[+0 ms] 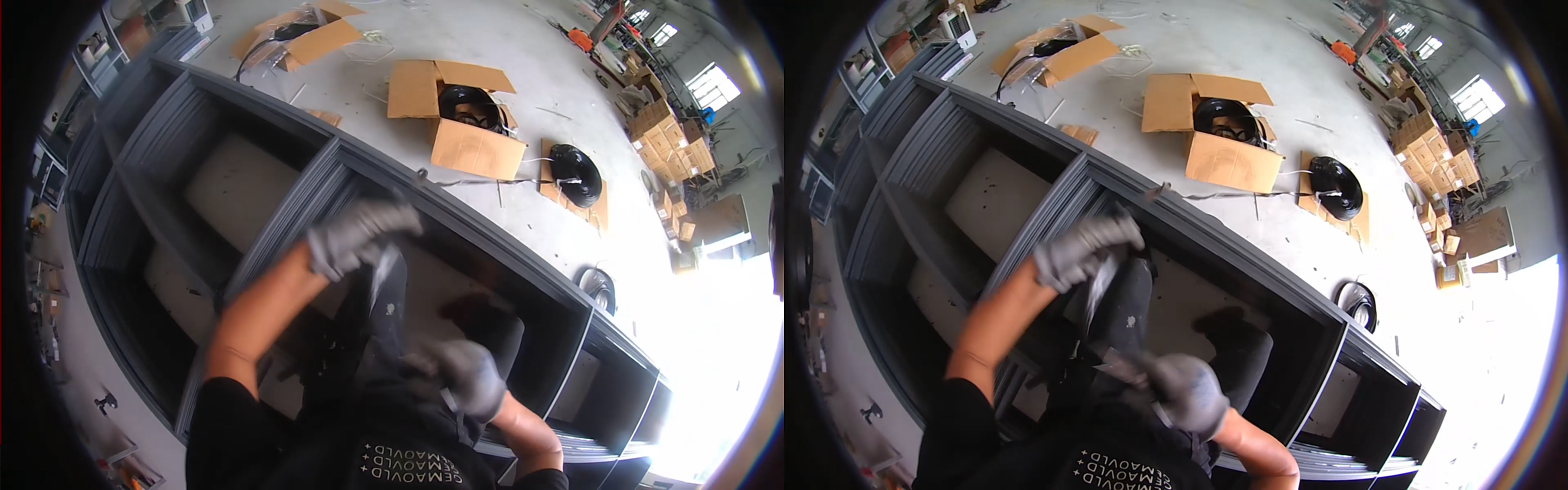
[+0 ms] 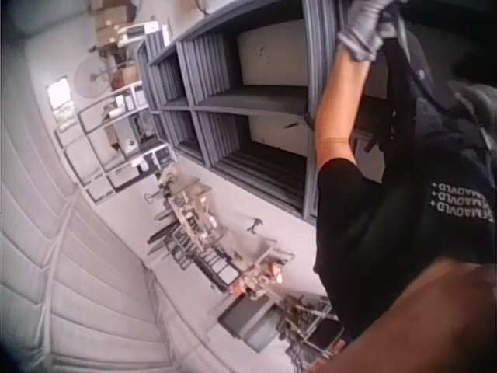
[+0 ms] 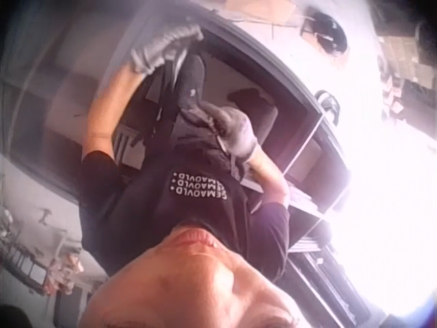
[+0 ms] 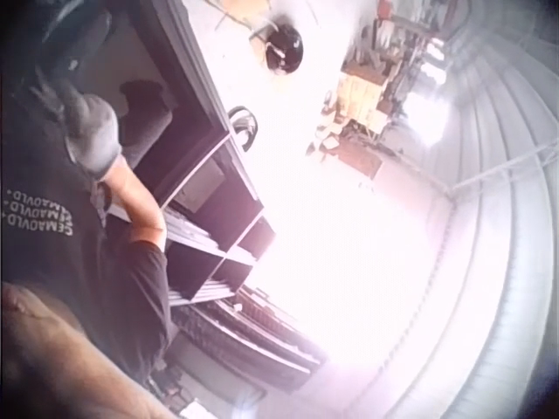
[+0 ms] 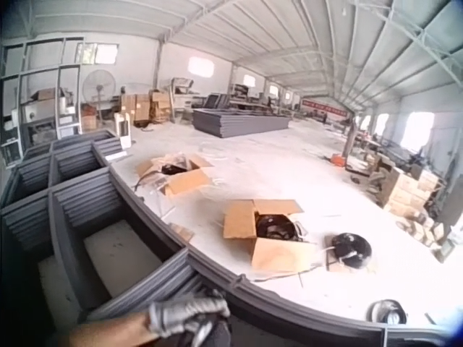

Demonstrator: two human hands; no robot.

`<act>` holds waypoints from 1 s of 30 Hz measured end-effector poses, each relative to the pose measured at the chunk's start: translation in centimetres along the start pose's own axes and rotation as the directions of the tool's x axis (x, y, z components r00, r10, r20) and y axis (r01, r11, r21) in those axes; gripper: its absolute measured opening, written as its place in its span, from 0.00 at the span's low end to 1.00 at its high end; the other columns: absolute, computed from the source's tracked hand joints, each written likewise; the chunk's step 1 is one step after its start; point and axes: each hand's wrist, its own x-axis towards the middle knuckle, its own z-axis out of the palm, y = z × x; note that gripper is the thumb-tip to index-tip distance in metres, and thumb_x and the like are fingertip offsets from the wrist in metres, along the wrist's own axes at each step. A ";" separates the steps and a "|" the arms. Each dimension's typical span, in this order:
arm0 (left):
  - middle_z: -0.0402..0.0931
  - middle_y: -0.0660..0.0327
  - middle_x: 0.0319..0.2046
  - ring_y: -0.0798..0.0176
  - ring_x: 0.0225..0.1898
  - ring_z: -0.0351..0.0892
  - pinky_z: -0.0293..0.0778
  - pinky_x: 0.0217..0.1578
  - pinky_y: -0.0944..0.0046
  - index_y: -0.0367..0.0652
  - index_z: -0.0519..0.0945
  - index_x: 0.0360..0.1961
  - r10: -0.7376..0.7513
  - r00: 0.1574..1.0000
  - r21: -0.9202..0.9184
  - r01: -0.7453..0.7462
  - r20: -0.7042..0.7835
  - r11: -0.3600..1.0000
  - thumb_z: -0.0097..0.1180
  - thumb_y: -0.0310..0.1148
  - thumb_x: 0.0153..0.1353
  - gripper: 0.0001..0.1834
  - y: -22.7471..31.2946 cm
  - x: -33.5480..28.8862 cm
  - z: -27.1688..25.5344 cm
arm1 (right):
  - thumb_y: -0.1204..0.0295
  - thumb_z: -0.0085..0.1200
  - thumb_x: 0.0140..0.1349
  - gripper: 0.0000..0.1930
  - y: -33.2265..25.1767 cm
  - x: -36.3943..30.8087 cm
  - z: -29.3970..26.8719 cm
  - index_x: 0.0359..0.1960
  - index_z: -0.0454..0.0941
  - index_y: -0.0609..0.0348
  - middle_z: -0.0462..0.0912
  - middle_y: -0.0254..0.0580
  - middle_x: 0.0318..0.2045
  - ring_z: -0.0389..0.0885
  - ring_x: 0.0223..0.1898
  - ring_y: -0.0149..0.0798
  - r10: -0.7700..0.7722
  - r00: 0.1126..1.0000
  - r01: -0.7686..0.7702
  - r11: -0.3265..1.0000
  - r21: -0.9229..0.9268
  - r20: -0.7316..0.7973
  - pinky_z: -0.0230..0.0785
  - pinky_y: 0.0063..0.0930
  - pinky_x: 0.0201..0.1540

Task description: The recorder is installing and cutting rubber gasket seals into metal frame components on a fabrication floor.

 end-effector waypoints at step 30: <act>0.79 0.64 0.39 0.78 0.24 0.68 0.65 0.29 0.82 0.38 0.70 0.59 0.873 0.484 0.203 -0.861 0.049 0.466 0.45 0.32 0.69 0.19 21.5 -9.2 -20.3 | 0.73 0.55 0.63 0.18 12.9 -8.3 -2.6 0.52 0.73 0.68 0.78 0.32 0.27 0.73 0.22 0.20 0.670 0.610 -0.471 0.736 0.485 -0.424 0.65 0.14 0.24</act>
